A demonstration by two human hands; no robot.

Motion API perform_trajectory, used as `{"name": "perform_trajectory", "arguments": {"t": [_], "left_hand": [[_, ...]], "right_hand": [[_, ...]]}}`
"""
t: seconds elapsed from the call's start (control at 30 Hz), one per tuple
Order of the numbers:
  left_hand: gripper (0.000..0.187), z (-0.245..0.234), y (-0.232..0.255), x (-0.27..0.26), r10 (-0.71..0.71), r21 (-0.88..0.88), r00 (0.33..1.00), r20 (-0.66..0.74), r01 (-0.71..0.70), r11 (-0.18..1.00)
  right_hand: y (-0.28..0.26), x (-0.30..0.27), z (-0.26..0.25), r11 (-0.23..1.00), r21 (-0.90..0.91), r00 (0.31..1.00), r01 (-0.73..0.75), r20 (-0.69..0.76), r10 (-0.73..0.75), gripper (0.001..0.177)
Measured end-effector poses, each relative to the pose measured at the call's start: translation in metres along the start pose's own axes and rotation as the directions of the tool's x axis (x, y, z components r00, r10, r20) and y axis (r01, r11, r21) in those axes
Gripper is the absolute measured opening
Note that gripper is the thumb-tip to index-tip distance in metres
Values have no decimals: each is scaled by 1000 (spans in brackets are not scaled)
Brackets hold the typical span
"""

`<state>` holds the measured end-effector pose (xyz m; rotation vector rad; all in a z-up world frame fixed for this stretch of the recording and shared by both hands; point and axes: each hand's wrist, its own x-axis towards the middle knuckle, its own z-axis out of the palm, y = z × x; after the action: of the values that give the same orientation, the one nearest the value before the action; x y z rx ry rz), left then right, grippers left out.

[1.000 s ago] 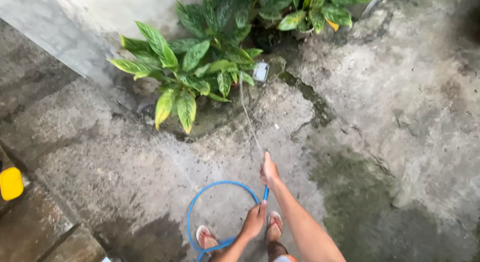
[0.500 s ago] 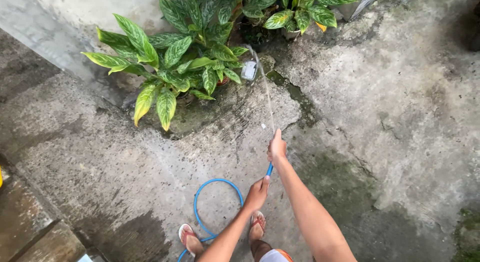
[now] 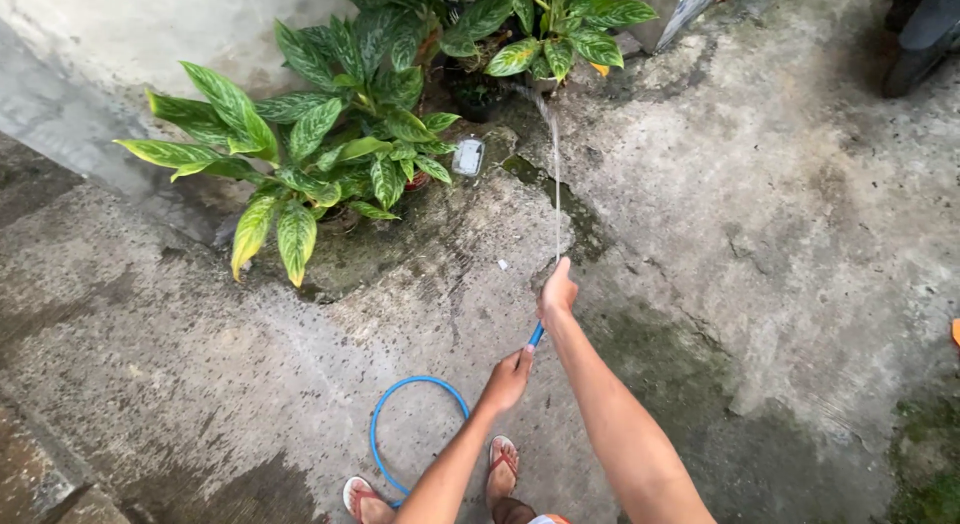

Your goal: Watering potted plants with a hose in a backyard area.

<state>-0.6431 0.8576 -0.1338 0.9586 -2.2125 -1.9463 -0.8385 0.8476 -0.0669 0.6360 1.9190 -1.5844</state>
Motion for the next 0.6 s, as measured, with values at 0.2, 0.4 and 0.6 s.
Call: {"name": "perform_trajectory", "arguments": {"t": [0.2, 0.4, 0.6], "left_hand": [[55, 14, 8, 16, -7, -99, 994, 111, 18, 995], [55, 21, 12, 11, -12, -100, 997, 83, 20, 995], [55, 26, -4, 2, 22, -175, 999, 49, -14, 984]], "right_hand": [[-14, 19, -10, 1000, 2, 1000, 12, 28, -12, 74], [-16, 18, -12, 999, 20, 997, -25, 72, 23, 71], [-3, 14, 1, 998, -63, 973, -2, 229, 16, 70]]}}
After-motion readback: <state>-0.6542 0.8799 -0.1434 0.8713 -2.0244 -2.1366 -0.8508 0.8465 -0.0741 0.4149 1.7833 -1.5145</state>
